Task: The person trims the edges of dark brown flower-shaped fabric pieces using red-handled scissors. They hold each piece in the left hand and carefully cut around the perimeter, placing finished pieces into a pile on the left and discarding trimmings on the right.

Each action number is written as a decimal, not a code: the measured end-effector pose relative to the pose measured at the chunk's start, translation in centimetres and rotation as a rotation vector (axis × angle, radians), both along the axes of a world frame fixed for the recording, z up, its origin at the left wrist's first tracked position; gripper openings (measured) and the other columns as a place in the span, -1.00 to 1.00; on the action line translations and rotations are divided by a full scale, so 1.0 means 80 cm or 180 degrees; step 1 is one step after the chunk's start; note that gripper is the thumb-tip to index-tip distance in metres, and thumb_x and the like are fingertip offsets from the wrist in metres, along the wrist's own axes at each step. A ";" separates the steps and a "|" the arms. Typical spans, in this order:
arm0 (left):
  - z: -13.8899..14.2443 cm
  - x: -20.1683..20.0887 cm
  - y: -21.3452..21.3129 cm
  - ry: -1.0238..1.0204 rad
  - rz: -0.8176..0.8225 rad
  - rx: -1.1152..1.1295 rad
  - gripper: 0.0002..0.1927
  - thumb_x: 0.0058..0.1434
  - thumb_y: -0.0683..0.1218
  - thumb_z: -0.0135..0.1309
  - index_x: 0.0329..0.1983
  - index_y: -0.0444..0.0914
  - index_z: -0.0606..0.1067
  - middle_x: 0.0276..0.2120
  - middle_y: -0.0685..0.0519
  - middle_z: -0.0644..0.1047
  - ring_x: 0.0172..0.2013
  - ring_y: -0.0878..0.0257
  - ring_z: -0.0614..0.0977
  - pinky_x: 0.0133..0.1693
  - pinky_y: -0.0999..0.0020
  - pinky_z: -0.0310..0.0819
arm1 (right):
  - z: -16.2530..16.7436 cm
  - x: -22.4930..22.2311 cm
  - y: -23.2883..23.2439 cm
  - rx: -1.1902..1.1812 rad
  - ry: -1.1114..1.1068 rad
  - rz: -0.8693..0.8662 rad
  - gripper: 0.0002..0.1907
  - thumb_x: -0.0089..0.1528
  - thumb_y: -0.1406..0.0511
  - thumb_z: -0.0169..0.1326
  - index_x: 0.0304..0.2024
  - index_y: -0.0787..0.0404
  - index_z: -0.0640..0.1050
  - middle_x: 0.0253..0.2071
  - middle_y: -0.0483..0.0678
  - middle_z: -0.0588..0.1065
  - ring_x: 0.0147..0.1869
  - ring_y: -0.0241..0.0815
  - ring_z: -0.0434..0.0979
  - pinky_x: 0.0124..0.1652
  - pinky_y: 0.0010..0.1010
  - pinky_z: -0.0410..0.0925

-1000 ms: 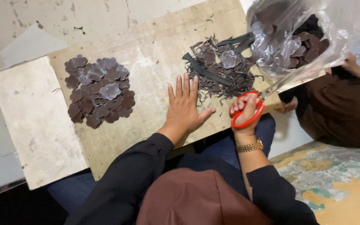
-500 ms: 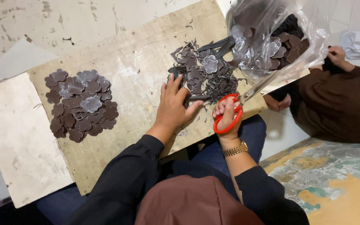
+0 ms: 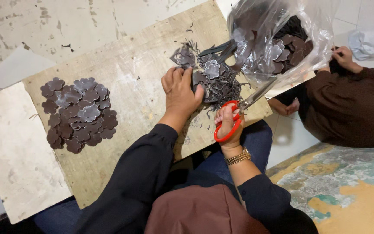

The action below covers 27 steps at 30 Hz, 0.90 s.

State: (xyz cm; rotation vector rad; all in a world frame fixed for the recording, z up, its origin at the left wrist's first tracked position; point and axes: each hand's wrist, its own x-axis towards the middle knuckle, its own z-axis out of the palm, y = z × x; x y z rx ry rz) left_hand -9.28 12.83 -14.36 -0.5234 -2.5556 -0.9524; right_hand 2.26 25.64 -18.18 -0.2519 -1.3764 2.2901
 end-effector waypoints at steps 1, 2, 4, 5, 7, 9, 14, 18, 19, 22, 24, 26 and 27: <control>0.000 -0.001 0.002 -0.0130 0.0031 0.0004 -0.52 0.09 0.02 0.19 0.06 -0.28 0.54 -0.01 -0.15 0.47 0.19 -0.13 0.32 0.26 -0.12 0.03 | 0.000 0.001 0.000 0.0067 0.0008 0.0019 -0.76 0.44 0.22 -0.01 -0.27 0.17 0.29 -0.45 -0.15 0.27 -0.39 -0.31 0.29 -0.38 -0.48 0.29; 0.000 -0.001 0.003 -0.0259 0.0064 0.0005 -0.53 0.10 0.02 0.18 0.06 -0.27 0.55 -0.02 -0.14 0.47 0.18 -0.10 0.34 0.25 -0.08 0.06 | -0.001 0.001 0.000 0.0131 0.0017 0.0040 -0.76 0.44 0.22 -0.01 -0.27 0.17 0.29 -0.45 -0.14 0.27 -0.39 -0.31 0.29 -0.37 -0.48 0.29; -0.002 -0.002 0.003 -0.0362 0.0104 0.0015 -0.59 0.16 0.03 0.19 0.03 -0.24 0.57 -0.04 -0.09 0.48 0.18 -0.07 0.35 0.24 -0.08 0.07 | -0.001 0.002 0.001 0.0235 0.0037 0.0069 -0.76 0.44 0.23 -0.01 -0.27 0.17 0.29 -0.44 -0.15 0.27 -0.38 -0.32 0.28 -0.36 -0.48 0.29; -0.004 -0.001 0.003 -0.0419 0.0122 0.0014 -0.62 0.19 0.03 0.19 0.02 -0.23 0.59 -0.06 -0.07 0.49 0.18 -0.05 0.36 0.24 -0.08 0.07 | -0.001 0.003 0.001 0.0272 0.0041 0.0073 -0.75 0.45 0.23 -0.01 -0.27 0.17 0.29 -0.44 -0.15 0.26 -0.38 -0.32 0.28 -0.35 -0.48 0.29; -0.006 -0.001 0.001 -0.0143 0.0240 0.0149 -0.76 0.32 0.01 0.15 -0.02 -0.16 0.61 0.00 0.00 0.52 0.26 -0.05 0.34 0.29 -0.07 0.05 | 0.000 0.004 0.000 0.0302 0.0028 0.0071 -0.76 0.44 0.23 -0.01 -0.26 0.17 0.29 -0.44 -0.15 0.26 -0.39 -0.32 0.27 -0.36 -0.48 0.28; -0.006 -0.003 -0.001 -0.0031 0.0373 0.0242 -0.83 0.37 0.00 0.13 -0.07 -0.12 0.62 0.02 0.04 0.53 0.31 -0.05 0.33 0.33 -0.07 0.04 | 0.001 0.003 -0.001 0.0305 0.0015 0.0034 -0.77 0.42 0.23 0.00 -0.26 0.18 0.30 -0.45 -0.14 0.27 -0.40 -0.32 0.27 -0.38 -0.49 0.28; -0.005 -0.005 -0.004 -0.0217 0.0496 0.0426 -0.66 0.20 0.06 0.22 -0.08 -0.23 0.56 0.09 -0.10 0.43 0.31 -0.19 0.19 0.27 -0.15 -0.09 | 0.005 0.003 -0.002 0.0343 0.0001 0.0068 -0.75 0.44 0.22 -0.01 -0.28 0.17 0.29 -0.45 -0.15 0.26 -0.40 -0.32 0.27 -0.37 -0.49 0.28; -0.009 -0.012 -0.012 -0.0198 0.0734 0.0640 -0.70 0.29 -0.10 0.09 0.08 -0.23 0.51 0.32 -0.11 0.32 0.47 -0.18 0.10 0.44 -0.16 -0.16 | 0.008 0.005 -0.001 0.0392 -0.0018 0.0068 -0.75 0.44 0.22 -0.01 -0.29 0.17 0.30 -0.45 -0.15 0.27 -0.39 -0.32 0.28 -0.35 -0.48 0.30; -0.008 -0.015 -0.014 -0.0145 0.0767 0.0648 -0.69 0.31 -0.11 0.08 0.11 -0.21 0.52 0.35 -0.10 0.32 0.49 -0.18 0.08 0.45 -0.16 -0.16 | 0.008 0.006 -0.002 0.0386 -0.0016 0.0080 -0.75 0.44 0.22 -0.01 -0.28 0.17 0.30 -0.45 -0.15 0.27 -0.39 -0.32 0.28 -0.35 -0.48 0.29; -0.002 -0.031 -0.016 0.0026 0.0658 0.0411 -0.73 0.30 -0.08 0.16 0.07 -0.13 0.59 0.37 -0.13 0.29 0.48 -0.22 0.01 0.40 -0.22 -0.19 | 0.010 0.005 -0.004 0.0405 -0.0028 0.0096 -0.75 0.44 0.22 0.00 -0.27 0.16 0.29 -0.45 -0.15 0.27 -0.39 -0.32 0.28 -0.35 -0.48 0.29; 0.006 -0.042 -0.014 0.0080 0.0501 0.0290 -0.78 0.25 -0.04 0.23 -0.03 -0.07 0.64 0.36 -0.15 0.28 0.46 -0.25 -0.03 0.37 -0.25 -0.21 | 0.010 0.006 -0.005 0.0448 -0.0118 0.0078 -0.77 0.42 0.22 0.01 -0.26 0.16 0.30 -0.47 -0.15 0.27 -0.40 -0.32 0.29 -0.36 -0.48 0.29; 0.014 -0.051 -0.013 0.0105 0.0336 0.0293 -0.85 0.19 -0.01 0.28 -0.16 -0.03 0.67 0.35 -0.16 0.29 0.45 -0.25 -0.05 0.36 -0.26 -0.22 | 0.010 0.004 -0.006 0.0360 -0.0064 0.0041 -0.77 0.42 0.23 0.01 -0.25 0.16 0.30 -0.46 -0.15 0.27 -0.39 -0.32 0.28 -0.35 -0.48 0.29; 0.017 -0.052 -0.012 0.0174 0.0164 0.0231 -0.87 0.16 0.00 0.30 -0.23 -0.04 0.67 0.33 -0.17 0.30 0.44 -0.27 -0.05 0.35 -0.28 -0.24 | 0.010 0.004 -0.006 0.0316 -0.0040 0.0017 -0.78 0.42 0.23 0.01 -0.25 0.16 0.30 -0.45 -0.15 0.27 -0.39 -0.32 0.28 -0.35 -0.48 0.29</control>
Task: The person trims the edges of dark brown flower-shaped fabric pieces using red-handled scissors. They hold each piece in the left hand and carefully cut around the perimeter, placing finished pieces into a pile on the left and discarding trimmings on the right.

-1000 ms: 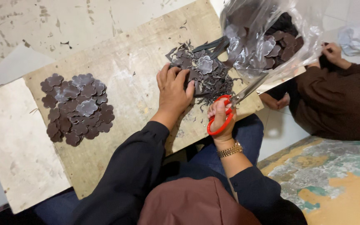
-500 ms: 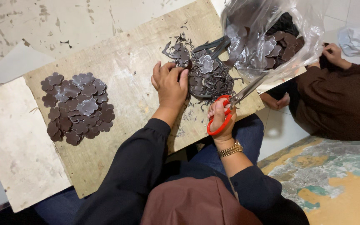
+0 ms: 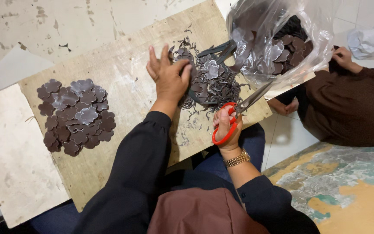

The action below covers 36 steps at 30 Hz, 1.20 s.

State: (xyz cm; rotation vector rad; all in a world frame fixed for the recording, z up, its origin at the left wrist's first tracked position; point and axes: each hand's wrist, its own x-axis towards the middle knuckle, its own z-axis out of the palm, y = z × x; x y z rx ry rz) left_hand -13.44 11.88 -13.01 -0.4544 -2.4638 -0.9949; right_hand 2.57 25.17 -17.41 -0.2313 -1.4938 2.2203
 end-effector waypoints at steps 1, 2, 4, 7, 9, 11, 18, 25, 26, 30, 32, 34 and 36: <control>0.001 0.001 0.000 0.0058 -0.0165 -0.0072 -0.88 0.12 0.02 0.33 -0.30 -0.04 0.66 0.32 -0.18 0.32 0.42 -0.28 -0.05 0.33 -0.30 -0.26 | -0.001 0.001 0.001 0.0042 -0.0037 0.0002 -0.78 0.42 0.23 0.01 -0.25 0.16 0.30 -0.45 -0.15 0.27 -0.39 -0.32 0.28 -0.35 -0.48 0.30; 0.000 0.003 -0.001 0.0112 -0.0325 -0.0149 -0.87 0.08 0.03 0.35 -0.37 -0.05 0.66 0.30 -0.19 0.33 0.41 -0.30 -0.04 0.32 -0.32 -0.28 | -0.002 0.002 0.001 0.0078 -0.0078 0.0009 -0.79 0.42 0.24 0.00 -0.25 0.16 0.31 -0.44 -0.15 0.27 -0.39 -0.32 0.28 -0.34 -0.48 0.30; -0.004 0.008 -0.006 0.0228 -0.0596 -0.0096 -0.85 0.05 0.02 0.36 -0.42 -0.08 0.62 0.30 -0.10 0.38 0.43 -0.25 0.01 0.33 -0.24 -0.19 | -0.005 0.000 0.003 0.0094 -0.0034 0.0012 -0.80 0.43 0.25 0.00 -0.25 0.16 0.31 -0.44 -0.14 0.28 -0.38 -0.32 0.28 -0.33 -0.48 0.30; -0.011 0.010 -0.008 0.0141 -0.0531 -0.0072 -0.88 0.12 -0.03 0.30 -0.31 -0.10 0.61 0.34 0.01 0.41 0.49 -0.14 0.08 0.41 -0.16 -0.10 | -0.010 0.004 0.001 0.0070 0.0025 -0.0014 -0.80 0.43 0.26 0.00 -0.24 0.16 0.30 -0.44 -0.13 0.28 -0.38 -0.31 0.28 -0.33 -0.47 0.30; -0.014 0.010 -0.007 0.0037 -0.0337 -0.0063 -0.81 0.12 -0.03 0.26 -0.20 -0.12 0.61 0.35 -0.02 0.40 0.50 -0.14 0.08 0.42 -0.17 -0.09 | -0.011 0.002 0.001 0.0116 0.0007 -0.0005 -0.81 0.43 0.26 0.00 -0.23 0.15 0.30 -0.43 -0.13 0.29 -0.37 -0.31 0.30 -0.32 -0.47 0.31; -0.012 0.007 -0.004 0.0012 -0.0201 -0.0044 -0.67 0.06 0.00 0.24 -0.10 -0.15 0.60 0.32 -0.13 0.36 0.46 -0.22 0.04 0.38 -0.22 -0.11 | -0.012 0.000 0.000 0.0025 0.0098 -0.0015 -0.79 0.43 0.27 0.02 -0.25 0.14 0.28 -0.42 -0.14 0.28 -0.38 -0.31 0.29 -0.33 -0.47 0.30; -0.006 0.007 -0.003 0.0099 -0.0478 -0.0050 -0.69 -0.02 0.00 0.30 -0.20 -0.15 0.58 0.26 -0.11 0.41 0.42 -0.21 0.09 0.33 -0.21 -0.07 | -0.011 0.001 0.002 0.0186 -0.0088 0.0004 -0.83 0.41 0.27 0.00 -0.24 0.16 0.31 -0.45 -0.14 0.30 -0.40 -0.34 0.30 -0.37 -0.49 0.30; -0.005 0.018 -0.013 0.0357 -0.0612 0.0332 -0.85 0.07 -0.12 0.35 -0.35 -0.11 0.57 0.13 0.10 0.54 0.40 -0.07 0.28 0.36 -0.05 0.04 | -0.009 0.001 0.001 0.0224 -0.0063 0.0024 -0.84 0.41 0.28 -0.01 -0.22 0.17 0.32 -0.44 -0.15 0.30 -0.39 -0.34 0.30 -0.35 -0.49 0.31; -0.004 0.021 -0.015 0.0379 -0.0637 0.0325 -0.85 0.08 -0.11 0.35 -0.37 -0.11 0.56 0.12 0.11 0.54 0.39 -0.06 0.29 0.36 -0.03 0.06 | -0.009 0.000 0.001 0.0215 -0.0073 0.0014 -0.85 0.40 0.28 -0.01 -0.22 0.17 0.31 -0.44 -0.15 0.30 -0.39 -0.34 0.30 -0.36 -0.50 0.31; -0.002 0.030 -0.024 0.0233 -0.0733 0.0343 -0.82 0.11 -0.03 0.34 -0.38 -0.15 0.55 0.17 0.02 0.52 0.40 -0.12 0.26 0.35 -0.07 0.08 | -0.010 0.000 0.001 0.0240 0.0019 0.0042 -0.83 0.44 0.29 0.00 -0.22 0.17 0.31 -0.44 -0.16 0.29 -0.39 -0.34 0.28 -0.34 -0.49 0.29; -0.003 0.029 -0.025 0.0144 -0.0630 0.0392 -0.81 0.24 0.02 0.29 -0.28 -0.16 0.57 0.20 -0.04 0.51 0.42 -0.16 0.25 0.37 -0.10 0.05 | -0.010 -0.001 0.001 0.0228 0.0003 0.0016 -0.82 0.43 0.29 0.00 -0.22 0.17 0.31 -0.44 -0.16 0.29 -0.39 -0.34 0.29 -0.35 -0.49 0.29; -0.005 0.019 -0.020 -0.0107 -0.0241 0.0312 -0.79 0.38 0.02 0.15 -0.18 -0.22 0.50 0.30 -0.18 0.42 0.43 -0.25 0.19 0.38 -0.18 -0.07 | -0.010 -0.001 -0.001 0.0248 -0.0005 -0.0006 -0.82 0.42 0.28 0.01 -0.21 0.17 0.31 -0.44 -0.16 0.30 -0.39 -0.34 0.29 -0.35 -0.50 0.29; -0.004 0.008 -0.014 -0.0272 -0.0030 0.0267 -0.70 0.45 0.02 0.04 0.02 -0.30 0.38 0.31 -0.26 0.39 0.43 -0.30 0.16 0.38 -0.22 -0.12 | -0.008 -0.001 -0.003 0.0320 0.0002 -0.0044 -0.82 0.41 0.27 0.02 -0.20 0.18 0.32 -0.44 -0.16 0.30 -0.39 -0.34 0.29 -0.34 -0.50 0.29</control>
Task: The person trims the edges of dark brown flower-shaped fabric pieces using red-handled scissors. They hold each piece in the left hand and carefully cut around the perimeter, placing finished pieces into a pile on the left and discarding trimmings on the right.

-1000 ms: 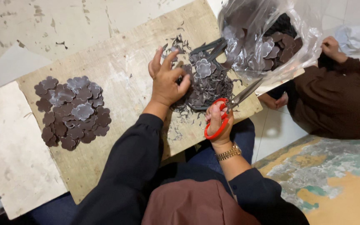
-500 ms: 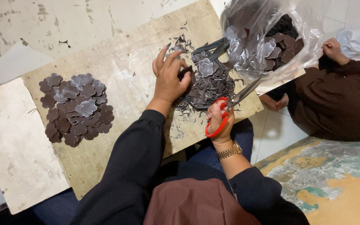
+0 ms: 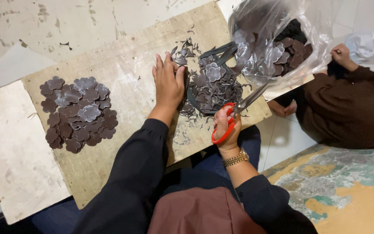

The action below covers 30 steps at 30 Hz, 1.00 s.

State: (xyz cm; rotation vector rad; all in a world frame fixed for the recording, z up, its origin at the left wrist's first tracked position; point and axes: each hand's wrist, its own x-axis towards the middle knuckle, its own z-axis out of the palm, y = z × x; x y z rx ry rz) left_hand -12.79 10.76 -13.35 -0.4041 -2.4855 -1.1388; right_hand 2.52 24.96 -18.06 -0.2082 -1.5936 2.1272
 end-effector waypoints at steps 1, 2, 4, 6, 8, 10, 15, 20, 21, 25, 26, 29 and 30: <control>0.001 -0.006 0.003 -0.0033 0.0012 -0.0010 -0.58 0.45 0.03 -0.01 0.18 -0.36 0.31 0.26 -0.28 0.40 0.42 -0.30 0.16 0.38 -0.24 -0.13 | 0.001 -0.001 -0.001 0.0081 -0.0040 -0.0030 -0.83 0.40 0.27 0.02 -0.20 0.18 0.32 -0.45 -0.16 0.30 -0.40 -0.34 0.30 -0.36 -0.50 0.29; 0.004 -0.013 0.007 -0.0062 0.0026 -0.0019 -0.45 0.45 0.04 -0.05 0.33 -0.42 0.23 0.22 -0.29 0.41 0.41 -0.31 0.16 0.37 -0.25 -0.13 | 0.002 -0.001 -0.001 0.0161 -0.0076 -0.0058 -0.83 0.40 0.26 0.02 -0.20 0.18 0.32 -0.46 -0.16 0.31 -0.42 -0.34 0.31 -0.38 -0.50 0.29; 0.012 -0.029 0.016 0.0017 0.0029 -0.0163 -0.46 0.50 0.04 -0.07 0.37 -0.40 0.21 0.23 -0.29 0.41 0.40 -0.25 0.21 0.37 -0.26 -0.13 | 0.002 -0.001 -0.001 0.0186 -0.0100 -0.0058 -0.83 0.38 0.27 0.02 -0.21 0.18 0.32 -0.46 -0.16 0.31 -0.43 -0.34 0.31 -0.40 -0.50 0.29; 0.016 -0.034 0.022 -0.0193 -0.0136 -0.0159 -0.57 0.52 0.04 -0.10 0.28 -0.34 0.27 0.21 -0.23 0.45 0.36 -0.17 0.32 0.42 -0.23 -0.11 | 0.002 -0.003 -0.001 0.0071 -0.0077 -0.0024 -0.82 0.37 0.29 0.04 -0.21 0.18 0.30 -0.45 -0.16 0.30 -0.42 -0.34 0.31 -0.41 -0.50 0.28; 0.016 -0.031 0.027 -0.0700 -0.0464 -0.0025 -0.71 0.52 0.05 -0.13 0.07 -0.24 0.41 0.17 -0.11 0.53 0.28 -0.05 0.49 0.50 -0.16 -0.09 | 0.001 -0.002 0.001 0.0128 -0.0056 0.0006 -0.83 0.40 0.29 0.02 -0.21 0.19 0.31 -0.45 -0.15 0.31 -0.40 -0.33 0.31 -0.36 -0.49 0.29; 0.011 -0.020 0.026 -0.0431 -0.0605 0.0571 -0.68 0.47 0.00 -0.07 0.14 -0.27 0.44 0.03 -0.13 0.55 0.30 -0.11 0.45 0.41 -0.13 -0.02 | -0.001 -0.001 0.002 0.0156 -0.0023 0.0028 -0.83 0.41 0.29 0.02 -0.21 0.19 0.31 -0.44 -0.15 0.32 -0.39 -0.33 0.32 -0.35 -0.49 0.30; -0.012 0.018 0.004 -0.0302 -0.0318 0.2172 -0.86 0.47 -0.09 0.08 -0.14 -0.28 0.49 -0.06 -0.10 0.56 0.00 0.14 0.51 0.05 0.23 0.37 | -0.005 0.002 0.002 0.0101 -0.0075 -0.0031 -0.83 0.38 0.30 0.03 -0.21 0.18 0.31 -0.45 -0.15 0.32 -0.42 -0.33 0.33 -0.38 -0.49 0.30; -0.023 0.039 -0.022 -0.2034 -0.0449 0.3690 -0.88 0.41 -0.06 0.01 -0.16 -0.20 0.43 -0.42 0.03 0.59 -0.57 0.43 0.40 -0.55 0.54 0.22 | -0.005 0.003 0.003 0.0196 -0.0134 0.0005 -0.84 0.41 0.29 0.00 -0.22 0.18 0.31 -0.46 -0.16 0.31 -0.41 -0.34 0.32 -0.38 -0.49 0.30; -0.025 0.046 -0.024 -0.1868 -0.0455 0.3565 -0.87 0.45 -0.06 0.01 -0.13 -0.22 0.43 -0.40 0.07 0.54 -0.51 0.43 0.40 -0.49 0.54 0.25 | -0.005 0.002 0.003 0.0120 -0.0176 0.0013 -0.84 0.40 0.29 0.00 -0.22 0.18 0.31 -0.46 -0.16 0.31 -0.42 -0.35 0.32 -0.40 -0.50 0.30; -0.035 0.086 -0.023 -0.1977 -0.0336 0.3334 -0.85 0.45 -0.04 -0.03 -0.12 -0.22 0.41 -0.38 0.15 0.50 -0.47 0.44 0.43 -0.43 0.53 0.32 | -0.003 0.000 0.002 0.0218 -0.0073 0.0043 -0.84 0.42 0.29 -0.01 -0.21 0.18 0.30 -0.46 -0.16 0.31 -0.42 -0.35 0.31 -0.38 -0.50 0.30; -0.038 0.094 -0.020 -0.2205 -0.0279 0.3347 -0.85 0.41 -0.03 -0.05 -0.15 -0.21 0.40 -0.39 0.16 0.53 -0.50 0.44 0.44 -0.46 0.52 0.33 | -0.003 0.000 0.002 0.0193 -0.0076 0.0039 -0.84 0.41 0.29 -0.01 -0.21 0.18 0.30 -0.46 -0.16 0.31 -0.42 -0.35 0.30 -0.38 -0.50 0.30; -0.045 0.110 -0.004 -0.1476 -0.0546 0.2899 -0.82 0.52 -0.05 0.00 -0.11 -0.27 0.41 -0.33 0.13 0.49 -0.34 0.45 0.45 -0.29 0.53 0.37 | 0.000 0.001 0.001 0.0234 -0.0099 -0.0013 -0.86 0.40 0.30 -0.01 -0.20 0.18 0.31 -0.46 -0.16 0.30 -0.42 -0.35 0.31 -0.39 -0.50 0.30; -0.045 0.107 0.005 -0.1465 -0.0556 0.2887 -0.83 0.52 -0.05 -0.01 -0.10 -0.27 0.40 -0.33 0.11 0.51 -0.33 0.44 0.47 -0.29 0.52 0.38 | 0.001 0.000 0.000 0.0261 -0.0087 -0.0028 -0.86 0.40 0.30 -0.02 -0.20 0.18 0.31 -0.46 -0.16 0.30 -0.42 -0.35 0.31 -0.39 -0.50 0.30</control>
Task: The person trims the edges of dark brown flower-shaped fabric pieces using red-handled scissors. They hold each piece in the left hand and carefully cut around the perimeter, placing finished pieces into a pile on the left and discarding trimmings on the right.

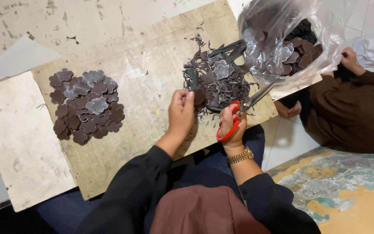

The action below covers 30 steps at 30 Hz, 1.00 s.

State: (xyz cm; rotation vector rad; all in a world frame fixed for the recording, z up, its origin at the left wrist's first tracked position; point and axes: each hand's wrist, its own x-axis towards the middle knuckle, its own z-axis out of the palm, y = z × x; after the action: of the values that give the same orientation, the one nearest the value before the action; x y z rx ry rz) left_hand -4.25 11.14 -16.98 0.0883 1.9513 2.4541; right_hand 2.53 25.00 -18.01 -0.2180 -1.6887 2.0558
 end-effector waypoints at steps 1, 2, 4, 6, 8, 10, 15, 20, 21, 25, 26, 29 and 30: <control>0.001 -0.005 0.010 0.0008 0.0004 -0.0011 -0.83 0.52 -0.06 -0.01 -0.09 -0.27 0.40 -0.32 0.09 0.52 -0.33 0.43 0.49 -0.30 0.51 0.39 | 0.000 0.000 -0.001 0.0034 0.0022 0.0001 -0.85 0.41 0.31 -0.01 -0.21 0.18 0.30 -0.46 -0.16 0.30 -0.42 -0.35 0.31 -0.38 -0.50 0.30; 0.003 -0.013 0.018 0.0019 0.0009 -0.0023 -0.83 0.52 -0.06 -0.01 -0.07 -0.28 0.40 -0.31 0.08 0.54 -0.33 0.42 0.51 -0.31 0.51 0.40 | 0.001 0.000 -0.001 0.0068 0.0049 0.0003 -0.84 0.41 0.31 -0.01 -0.22 0.18 0.30 -0.46 -0.15 0.30 -0.42 -0.34 0.31 -0.38 -0.49 0.29; 0.014 -0.040 0.035 -0.0166 -0.0122 0.0295 -0.82 0.51 -0.05 -0.05 -0.07 -0.28 0.36 -0.28 0.04 0.59 -0.30 0.33 0.64 -0.35 0.51 0.43 | 0.004 -0.002 -0.002 0.0022 0.0069 0.0008 -0.83 0.41 0.32 0.00 -0.23 0.18 0.29 -0.46 -0.15 0.30 -0.42 -0.34 0.30 -0.38 -0.50 0.29; 0.027 -0.058 0.043 -0.0324 -0.0231 0.0619 -0.82 0.48 -0.07 -0.05 -0.04 -0.30 0.33 -0.25 0.01 0.61 -0.25 0.24 0.71 -0.36 0.51 0.47 | 0.007 -0.002 -0.003 -0.0162 0.0040 0.0033 -0.84 0.40 0.31 0.00 -0.22 0.17 0.29 -0.45 -0.16 0.30 -0.41 -0.35 0.30 -0.37 -0.50 0.29; 0.036 -0.069 0.045 -0.0440 -0.0343 0.0951 -0.80 0.45 -0.13 -0.01 0.00 -0.33 0.32 -0.23 -0.02 0.61 -0.18 0.16 0.73 -0.34 0.48 0.51 | 0.010 -0.002 -0.002 -0.0259 0.0053 0.0066 -0.84 0.41 0.31 -0.01 -0.22 0.16 0.29 -0.45 -0.16 0.30 -0.41 -0.35 0.29 -0.37 -0.51 0.28; 0.048 -0.062 0.032 -0.0642 -0.0487 0.1098 -0.76 0.36 -0.20 0.02 0.04 -0.33 0.32 -0.19 -0.02 0.62 -0.14 0.16 0.71 -0.30 0.49 0.54 | 0.011 -0.002 -0.003 -0.0243 0.0040 0.0077 -0.84 0.41 0.31 -0.01 -0.22 0.16 0.29 -0.45 -0.17 0.29 -0.41 -0.36 0.29 -0.38 -0.51 0.28; 0.094 -0.031 -0.013 -0.0836 -0.0732 0.1326 -0.62 0.29 -0.30 0.04 0.15 -0.35 0.29 -0.21 -0.09 0.61 -0.13 0.15 0.71 -0.29 0.44 0.55 | 0.005 0.000 0.000 0.0066 -0.0242 -0.0074 -0.85 0.39 0.31 -0.02 -0.27 0.15 0.31 -0.48 -0.15 0.32 -0.44 -0.36 0.30 -0.44 -0.53 0.23; 0.167 -0.006 -0.064 -0.1045 -0.0635 0.0800 -0.65 0.25 -0.18 0.06 0.10 -0.31 0.42 -0.21 0.08 0.65 -0.19 0.25 0.71 -0.32 0.46 0.51 | 0.014 -0.005 -0.002 0.0330 -0.0139 -0.0080 -0.82 0.40 0.32 0.04 -0.27 0.14 0.33 -0.48 -0.18 0.29 -0.46 -0.38 0.26 -0.44 -0.53 0.21; 0.182 0.000 -0.074 -0.0984 -0.0597 0.0684 -0.70 0.27 -0.14 0.08 0.06 -0.31 0.46 -0.22 0.09 0.65 -0.20 0.28 0.70 -0.31 0.47 0.51 | 0.022 -0.008 -0.006 0.0503 -0.0298 -0.0110 -0.81 0.39 0.31 0.06 -0.28 0.14 0.33 -0.50 -0.17 0.29 -0.49 -0.38 0.24 -0.47 -0.53 0.18; 0.231 0.013 -0.102 -0.0462 -0.0486 0.0376 -0.76 0.33 -0.09 0.17 -0.03 -0.32 0.56 -0.29 0.10 0.61 -0.30 0.38 0.57 -0.31 0.48 0.43 | 0.087 -0.017 -0.026 0.0236 -0.0326 0.0482 -0.78 0.41 0.28 0.06 -0.29 0.14 0.32 -0.48 -0.15 0.36 -0.47 -0.37 0.32 -0.45 -0.54 0.24; 0.241 0.020 -0.106 -0.0309 -0.0472 0.0339 -0.77 0.35 -0.10 0.20 -0.02 -0.33 0.58 -0.31 0.08 0.58 -0.33 0.39 0.51 -0.31 0.48 0.40 | 0.109 -0.018 -0.034 -0.0025 -0.0216 0.0705 -0.79 0.42 0.28 0.06 -0.25 0.14 0.32 -0.44 -0.15 0.35 -0.45 -0.38 0.32 -0.43 -0.54 0.24; 0.266 0.032 -0.113 -0.0114 -0.0575 0.0555 -0.78 0.31 -0.12 0.20 -0.05 -0.31 0.52 -0.28 0.08 0.61 -0.32 0.38 0.59 -0.32 0.47 0.45 | 0.185 -0.018 -0.052 -0.0470 0.0177 0.1333 -0.84 0.36 0.30 0.08 -0.16 0.15 0.35 -0.27 -0.13 0.40 -0.33 -0.39 0.38 -0.33 -0.54 0.30; 0.272 0.038 -0.114 -0.0108 -0.0585 0.0576 -0.79 0.30 -0.12 0.20 -0.07 -0.31 0.52 -0.28 0.08 0.61 -0.32 0.38 0.60 -0.33 0.47 0.45 | 0.211 -0.016 -0.057 -0.0555 0.0324 0.1543 -0.84 0.33 0.32 0.10 -0.14 0.16 0.37 -0.21 -0.12 0.42 -0.28 -0.39 0.40 -0.29 -0.54 0.33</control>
State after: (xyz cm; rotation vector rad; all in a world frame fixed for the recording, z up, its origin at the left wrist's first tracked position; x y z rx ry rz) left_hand -1.23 2.01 4.81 0.2149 1.6240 2.4858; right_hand 1.22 20.42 -1.14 0.2654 -1.6143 2.5149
